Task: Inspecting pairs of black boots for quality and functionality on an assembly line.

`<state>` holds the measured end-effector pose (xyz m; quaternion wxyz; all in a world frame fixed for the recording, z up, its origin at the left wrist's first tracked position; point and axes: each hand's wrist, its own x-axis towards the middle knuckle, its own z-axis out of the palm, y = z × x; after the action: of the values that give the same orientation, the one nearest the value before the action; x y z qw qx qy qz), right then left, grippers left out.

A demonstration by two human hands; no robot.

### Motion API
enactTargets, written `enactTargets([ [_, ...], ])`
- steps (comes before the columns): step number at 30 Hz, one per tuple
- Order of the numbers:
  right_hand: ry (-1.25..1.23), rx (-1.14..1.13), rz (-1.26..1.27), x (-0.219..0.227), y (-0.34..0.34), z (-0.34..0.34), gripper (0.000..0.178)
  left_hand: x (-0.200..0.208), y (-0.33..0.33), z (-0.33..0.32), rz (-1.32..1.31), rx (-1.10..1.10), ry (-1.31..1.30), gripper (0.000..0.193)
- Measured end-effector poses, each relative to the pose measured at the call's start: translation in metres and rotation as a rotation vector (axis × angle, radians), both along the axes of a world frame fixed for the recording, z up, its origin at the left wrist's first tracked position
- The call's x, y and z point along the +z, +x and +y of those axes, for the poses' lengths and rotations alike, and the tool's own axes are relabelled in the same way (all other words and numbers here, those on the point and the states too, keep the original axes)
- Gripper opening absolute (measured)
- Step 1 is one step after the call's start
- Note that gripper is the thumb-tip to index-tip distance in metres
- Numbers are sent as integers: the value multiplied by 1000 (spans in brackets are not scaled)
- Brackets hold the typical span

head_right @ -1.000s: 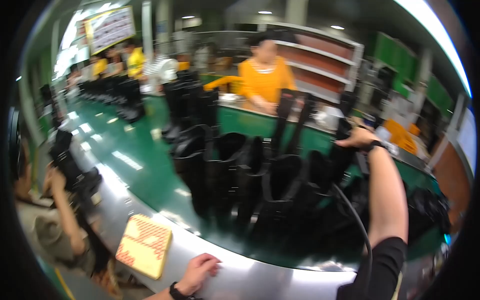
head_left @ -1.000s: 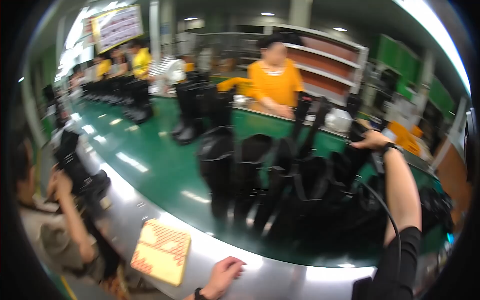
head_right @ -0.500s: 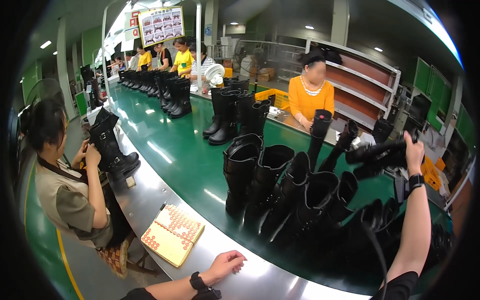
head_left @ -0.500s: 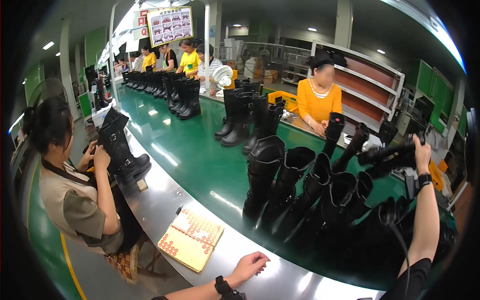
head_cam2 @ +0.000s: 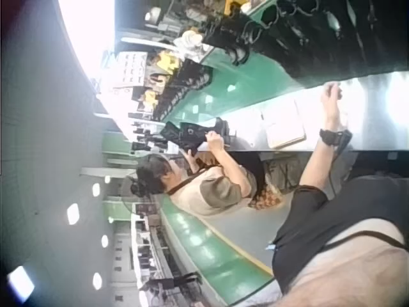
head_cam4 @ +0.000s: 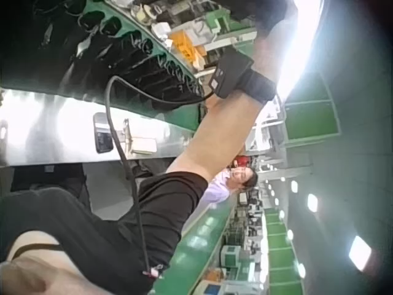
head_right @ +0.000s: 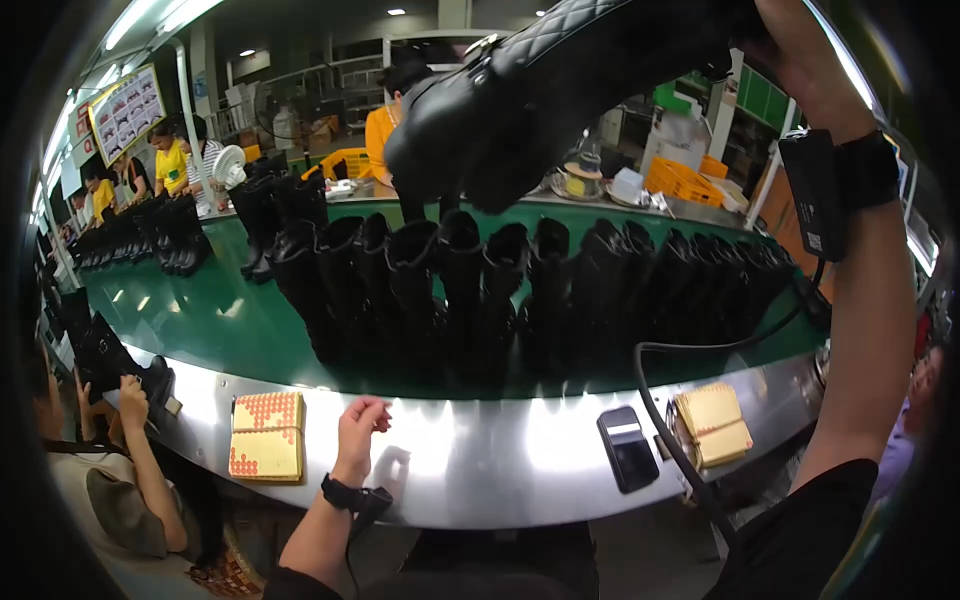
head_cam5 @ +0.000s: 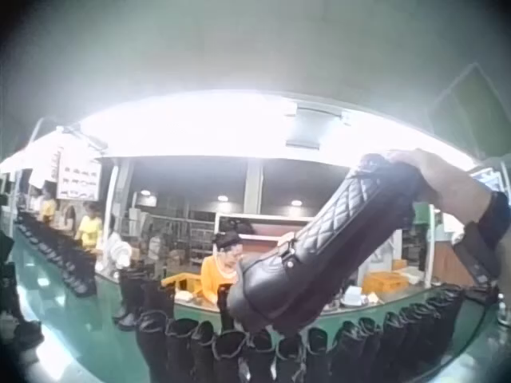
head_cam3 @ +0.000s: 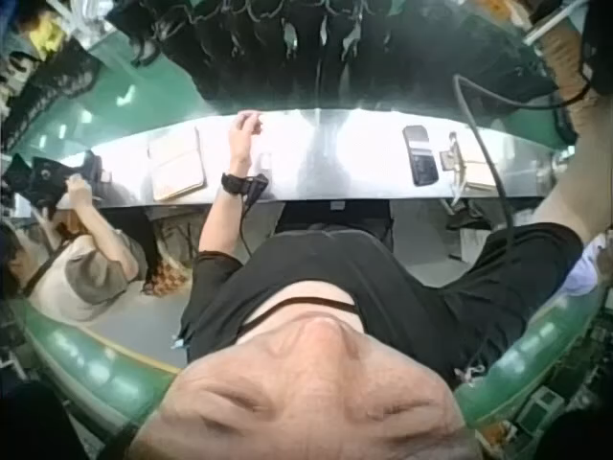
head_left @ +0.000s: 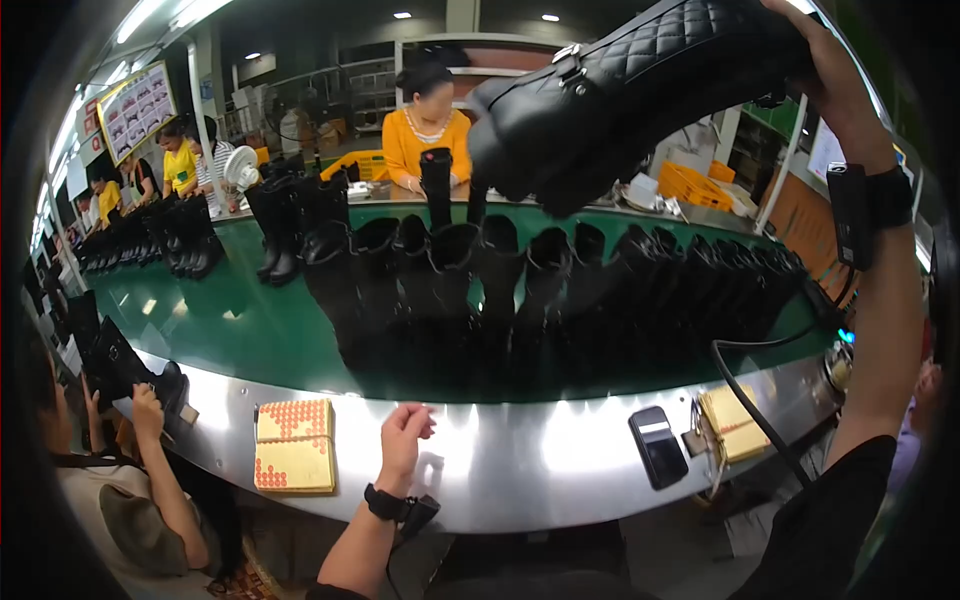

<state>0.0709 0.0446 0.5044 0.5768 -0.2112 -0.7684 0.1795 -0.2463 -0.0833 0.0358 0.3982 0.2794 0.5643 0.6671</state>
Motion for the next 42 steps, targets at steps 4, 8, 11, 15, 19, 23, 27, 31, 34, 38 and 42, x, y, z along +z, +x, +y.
enactTargets([
  [4, -277, 31, -57, -59, 13, -47, 23, 68, 35, -26, 138, -17, 459, 16],
  [8, -247, 43, -390, -134, 2, -55, 28, 115, 68, -51, 404, -118, 637, 34],
  [11, -236, -4, -601, -204, -11, -77, 42, 122, 92, -49, 747, -343, 607, 112],
  [15, -109, 168, -624, -249, -4, -91, 66, 99, 136, -30, 848, -320, 571, 133],
  [19, -101, 141, -499, -262, 35, -84, 87, 80, 138, -23, 702, -316, 544, 126],
  [23, -124, -63, -262, -306, 69, -80, 121, 69, 123, -20, 509, -347, 480, 111],
  [27, -321, 146, -280, -398, 39, -85, 116, 62, 117, -29, 612, -279, 336, 88],
  [31, -485, 79, -320, -458, 14, -78, 85, 51, 131, -48, 669, -226, 169, 35],
  [34, -547, 18, -372, -469, 17, -75, 59, 38, 136, -47, 599, -134, 205, 23],
  [38, -739, 89, -322, -466, 27, -81, 50, 22, 129, -35, 669, 7, 328, 24],
  [42, -564, 75, -329, -465, 29, -83, 50, 25, 129, -32, 672, -71, 358, 26],
])
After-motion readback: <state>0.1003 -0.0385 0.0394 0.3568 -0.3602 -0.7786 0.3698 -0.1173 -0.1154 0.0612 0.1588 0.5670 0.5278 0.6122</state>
